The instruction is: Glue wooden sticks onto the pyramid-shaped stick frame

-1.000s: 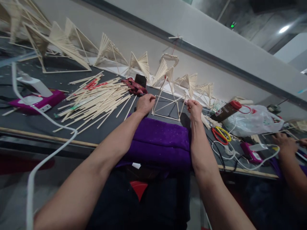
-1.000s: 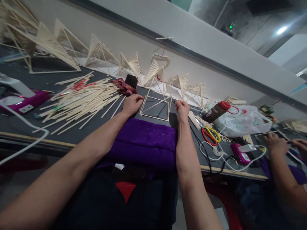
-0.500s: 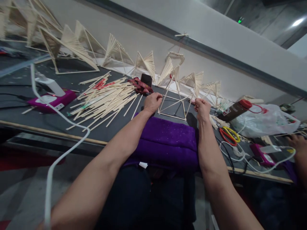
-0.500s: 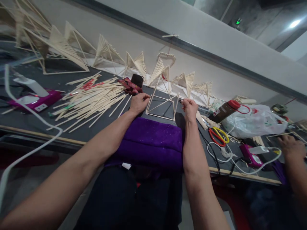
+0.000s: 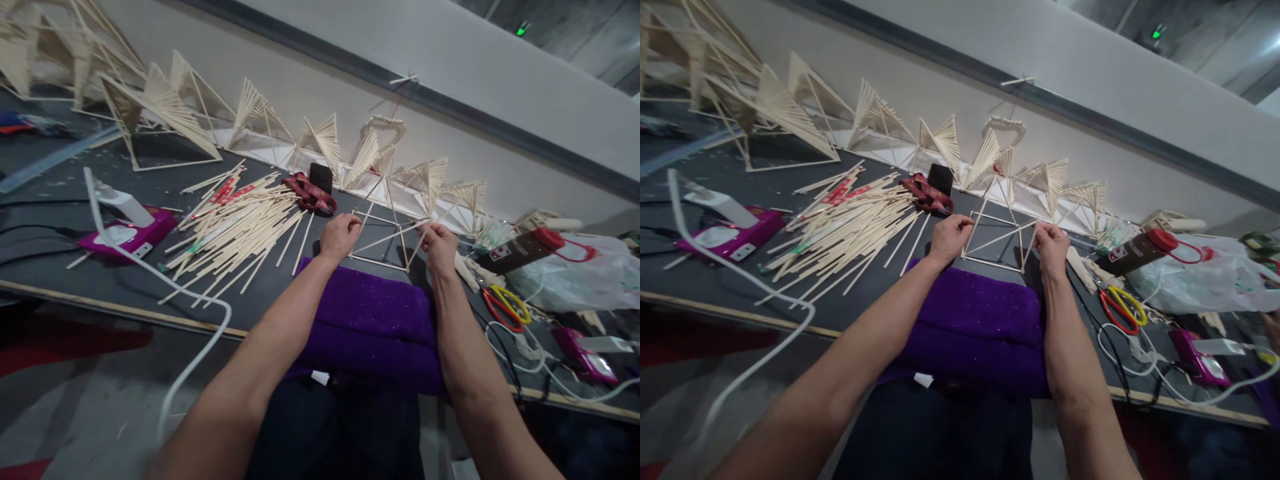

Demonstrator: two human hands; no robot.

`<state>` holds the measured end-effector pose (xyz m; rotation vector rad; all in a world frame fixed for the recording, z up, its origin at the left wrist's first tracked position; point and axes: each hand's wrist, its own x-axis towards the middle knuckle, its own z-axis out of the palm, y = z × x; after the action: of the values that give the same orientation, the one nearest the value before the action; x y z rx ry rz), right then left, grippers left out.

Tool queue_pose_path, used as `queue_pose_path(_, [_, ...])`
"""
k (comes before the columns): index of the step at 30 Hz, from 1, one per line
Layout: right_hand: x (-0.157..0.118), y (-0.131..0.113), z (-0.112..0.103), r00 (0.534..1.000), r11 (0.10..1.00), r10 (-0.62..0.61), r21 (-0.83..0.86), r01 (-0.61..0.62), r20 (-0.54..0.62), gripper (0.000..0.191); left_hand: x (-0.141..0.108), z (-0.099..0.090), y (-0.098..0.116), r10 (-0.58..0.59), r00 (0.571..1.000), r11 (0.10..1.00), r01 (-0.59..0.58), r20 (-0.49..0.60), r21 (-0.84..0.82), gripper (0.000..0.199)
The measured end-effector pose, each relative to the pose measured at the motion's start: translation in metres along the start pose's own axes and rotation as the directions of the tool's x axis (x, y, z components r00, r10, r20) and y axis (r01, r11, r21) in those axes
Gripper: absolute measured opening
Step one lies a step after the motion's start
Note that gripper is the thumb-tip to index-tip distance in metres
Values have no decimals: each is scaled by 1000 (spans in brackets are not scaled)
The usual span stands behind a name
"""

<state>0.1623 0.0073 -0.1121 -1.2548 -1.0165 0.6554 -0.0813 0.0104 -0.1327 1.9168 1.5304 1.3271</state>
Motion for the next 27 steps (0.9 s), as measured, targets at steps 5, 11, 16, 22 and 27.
queue_pose_path(5, [-6,-5,-1,992,992,-108,-74,104,-65,18,1,-4,1,-180,983,975,183,32,-127,20])
queue_pose_path(11, [-2,-16,-13,985,993,-109,-59,102,-136,19,5,-7,-3,-270,962,937,271,36,-219,20])
queue_pose_path(16, [0,-34,-17,981,988,-108,89,123,-162,22,7,-2,-5,-189,980,965,197,61,-174,21])
queue_pose_path(22, [-4,-28,-6,991,972,-38,228,66,-127,22,4,-4,0,-80,995,996,83,62,-45,21])
queue_pose_path(27, [-3,-20,-4,987,966,39,257,3,-157,22,8,-8,0,-124,990,992,126,71,-19,21])
